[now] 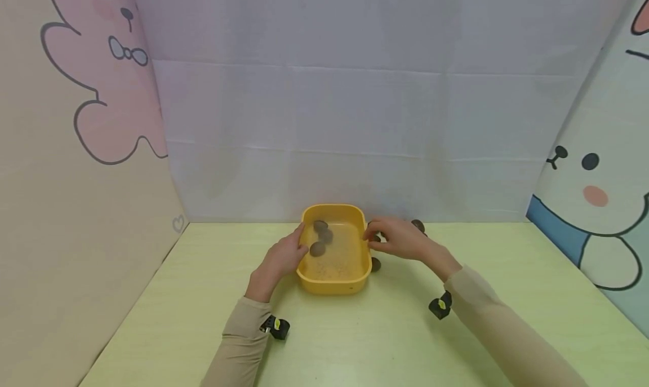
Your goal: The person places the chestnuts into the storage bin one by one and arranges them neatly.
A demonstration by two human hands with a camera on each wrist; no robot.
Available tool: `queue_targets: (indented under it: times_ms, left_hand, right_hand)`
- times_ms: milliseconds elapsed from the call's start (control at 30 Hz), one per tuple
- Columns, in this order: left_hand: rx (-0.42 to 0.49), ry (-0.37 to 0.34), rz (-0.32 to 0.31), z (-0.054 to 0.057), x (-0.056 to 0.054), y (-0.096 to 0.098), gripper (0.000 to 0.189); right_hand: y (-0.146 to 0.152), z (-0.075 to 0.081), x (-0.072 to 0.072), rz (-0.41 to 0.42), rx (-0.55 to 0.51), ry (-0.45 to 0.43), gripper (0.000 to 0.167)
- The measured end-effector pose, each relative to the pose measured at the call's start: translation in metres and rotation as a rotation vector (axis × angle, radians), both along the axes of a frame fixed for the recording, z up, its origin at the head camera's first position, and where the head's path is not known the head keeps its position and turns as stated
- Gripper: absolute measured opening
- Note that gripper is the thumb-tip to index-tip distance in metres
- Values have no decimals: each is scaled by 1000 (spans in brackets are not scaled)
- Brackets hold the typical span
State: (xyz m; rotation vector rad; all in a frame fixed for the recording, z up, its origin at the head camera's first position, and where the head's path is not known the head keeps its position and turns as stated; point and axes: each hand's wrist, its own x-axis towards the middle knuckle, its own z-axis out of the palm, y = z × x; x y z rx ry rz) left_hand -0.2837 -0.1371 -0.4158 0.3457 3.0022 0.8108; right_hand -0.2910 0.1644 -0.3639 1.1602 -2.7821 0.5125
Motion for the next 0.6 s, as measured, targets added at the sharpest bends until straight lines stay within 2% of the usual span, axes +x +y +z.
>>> queue_targets:
  times_ms: [233,600]
  left_hand:
    - [-30,15,-3,5,2,-2,64]
    - [-31,21,17,4,-1,-7,63]
  right_hand:
    - [8,-8,1,-46,-8,-7,11]
    - [17,-21,0,-36,0,-47,16]
